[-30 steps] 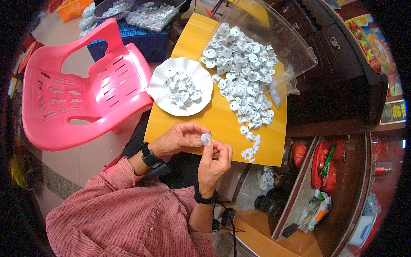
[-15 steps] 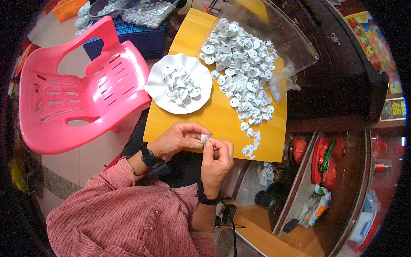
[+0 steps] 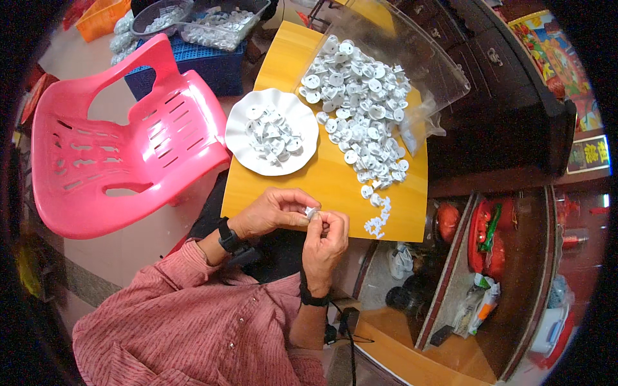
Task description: Assembling small white plastic components by hand at a workstation.
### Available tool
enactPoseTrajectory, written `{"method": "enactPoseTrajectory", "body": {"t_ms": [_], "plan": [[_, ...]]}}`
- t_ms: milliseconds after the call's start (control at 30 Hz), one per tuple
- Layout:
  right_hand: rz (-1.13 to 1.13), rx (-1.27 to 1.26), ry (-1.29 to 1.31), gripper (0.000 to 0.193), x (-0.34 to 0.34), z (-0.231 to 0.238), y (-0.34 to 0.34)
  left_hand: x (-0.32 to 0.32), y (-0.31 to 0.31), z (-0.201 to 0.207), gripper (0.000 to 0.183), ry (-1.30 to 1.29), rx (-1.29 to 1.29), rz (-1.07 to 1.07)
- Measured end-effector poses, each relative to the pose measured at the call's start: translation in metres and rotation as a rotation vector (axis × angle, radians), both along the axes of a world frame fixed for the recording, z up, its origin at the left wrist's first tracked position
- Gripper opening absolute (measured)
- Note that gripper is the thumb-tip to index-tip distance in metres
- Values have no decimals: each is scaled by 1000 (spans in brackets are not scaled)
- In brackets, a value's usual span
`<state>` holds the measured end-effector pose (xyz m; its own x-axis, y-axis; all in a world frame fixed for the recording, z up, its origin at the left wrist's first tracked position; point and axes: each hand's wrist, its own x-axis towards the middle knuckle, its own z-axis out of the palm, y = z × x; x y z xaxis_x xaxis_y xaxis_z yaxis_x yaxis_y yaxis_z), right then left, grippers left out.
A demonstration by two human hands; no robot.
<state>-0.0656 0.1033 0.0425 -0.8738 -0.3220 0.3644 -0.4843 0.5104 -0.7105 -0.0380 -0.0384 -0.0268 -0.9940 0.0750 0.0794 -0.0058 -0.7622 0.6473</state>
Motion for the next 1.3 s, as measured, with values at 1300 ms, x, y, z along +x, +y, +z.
{"method": "enactPoseTrajectory", "body": {"t_ms": [1300], "plan": [[-96,405,286,42,-66,-36,31,13,11,45,41,44,-1370,924]]}}
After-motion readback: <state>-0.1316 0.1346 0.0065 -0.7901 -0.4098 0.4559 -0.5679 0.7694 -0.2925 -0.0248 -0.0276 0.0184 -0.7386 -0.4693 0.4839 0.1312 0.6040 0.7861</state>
